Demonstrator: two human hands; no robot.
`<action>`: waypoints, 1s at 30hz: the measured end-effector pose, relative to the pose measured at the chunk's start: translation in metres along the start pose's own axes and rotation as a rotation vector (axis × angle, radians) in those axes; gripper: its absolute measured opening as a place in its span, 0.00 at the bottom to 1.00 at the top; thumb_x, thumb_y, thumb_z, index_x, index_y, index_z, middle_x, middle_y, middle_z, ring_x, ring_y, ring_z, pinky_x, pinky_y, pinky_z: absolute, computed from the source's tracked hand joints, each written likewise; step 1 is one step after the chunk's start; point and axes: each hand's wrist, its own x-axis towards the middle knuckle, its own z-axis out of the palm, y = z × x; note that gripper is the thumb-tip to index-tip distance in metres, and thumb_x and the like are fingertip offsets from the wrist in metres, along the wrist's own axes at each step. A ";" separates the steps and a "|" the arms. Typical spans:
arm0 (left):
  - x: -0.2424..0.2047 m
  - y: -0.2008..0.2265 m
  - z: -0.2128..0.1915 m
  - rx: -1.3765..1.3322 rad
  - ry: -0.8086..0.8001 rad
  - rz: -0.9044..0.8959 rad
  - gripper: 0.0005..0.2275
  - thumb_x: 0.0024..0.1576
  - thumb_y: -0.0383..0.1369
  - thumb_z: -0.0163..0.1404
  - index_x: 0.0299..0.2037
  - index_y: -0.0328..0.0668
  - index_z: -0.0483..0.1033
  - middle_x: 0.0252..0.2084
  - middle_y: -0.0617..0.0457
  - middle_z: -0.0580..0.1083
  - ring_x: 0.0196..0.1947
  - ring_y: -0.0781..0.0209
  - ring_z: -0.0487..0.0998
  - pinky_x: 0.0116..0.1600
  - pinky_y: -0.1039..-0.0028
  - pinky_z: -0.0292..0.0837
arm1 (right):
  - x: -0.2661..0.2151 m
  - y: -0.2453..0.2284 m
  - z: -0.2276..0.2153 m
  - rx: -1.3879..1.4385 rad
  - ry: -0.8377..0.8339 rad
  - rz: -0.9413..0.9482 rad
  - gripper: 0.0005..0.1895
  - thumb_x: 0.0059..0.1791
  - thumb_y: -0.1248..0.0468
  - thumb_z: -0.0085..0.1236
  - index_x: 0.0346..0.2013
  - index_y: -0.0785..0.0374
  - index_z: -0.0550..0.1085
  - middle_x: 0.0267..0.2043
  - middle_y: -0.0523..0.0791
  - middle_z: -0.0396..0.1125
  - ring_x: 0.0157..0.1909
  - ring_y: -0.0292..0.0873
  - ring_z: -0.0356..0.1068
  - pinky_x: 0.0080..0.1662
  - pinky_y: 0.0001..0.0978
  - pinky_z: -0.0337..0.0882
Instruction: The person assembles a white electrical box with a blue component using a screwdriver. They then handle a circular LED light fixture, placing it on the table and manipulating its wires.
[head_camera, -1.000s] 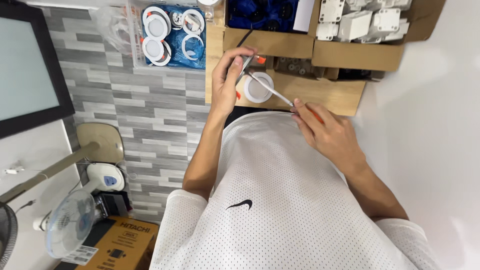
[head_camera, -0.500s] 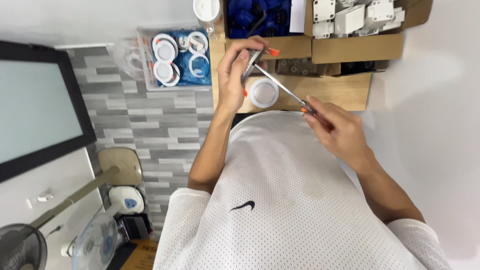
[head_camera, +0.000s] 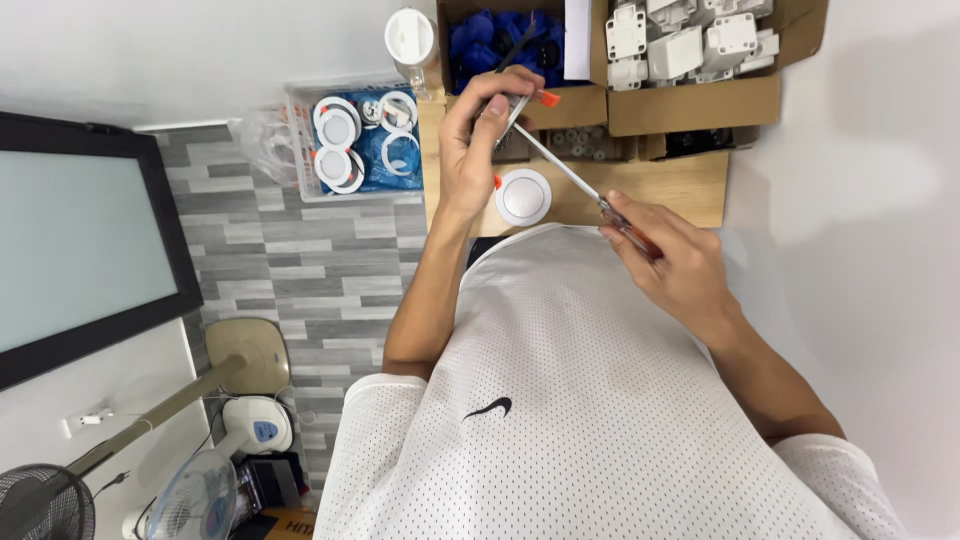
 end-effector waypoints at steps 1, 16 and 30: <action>0.001 0.000 0.000 0.017 -0.009 0.012 0.12 0.73 0.39 0.43 0.53 0.46 0.78 0.57 0.47 0.78 0.59 0.57 0.81 0.52 0.72 0.82 | 0.001 0.000 0.001 0.068 0.004 0.047 0.18 0.57 0.74 0.70 0.62 0.73 0.78 0.56 0.55 0.79 0.52 0.44 0.81 0.58 0.32 0.80; 0.005 0.007 0.006 0.016 -0.007 0.175 0.12 0.74 0.39 0.43 0.51 0.41 0.78 0.54 0.44 0.78 0.57 0.51 0.81 0.63 0.65 0.77 | 0.003 -0.002 0.000 0.071 0.063 -0.022 0.16 0.57 0.77 0.70 0.59 0.75 0.80 0.54 0.56 0.80 0.47 0.45 0.81 0.52 0.30 0.81; 0.009 -0.007 -0.036 -0.603 0.209 0.002 0.11 0.68 0.40 0.49 0.48 0.41 0.76 0.53 0.36 0.74 0.51 0.37 0.80 0.42 0.65 0.79 | 0.020 -0.021 -0.034 -0.191 -0.003 -0.171 0.13 0.60 0.72 0.70 0.59 0.68 0.83 0.51 0.47 0.81 0.44 0.37 0.79 0.43 0.27 0.78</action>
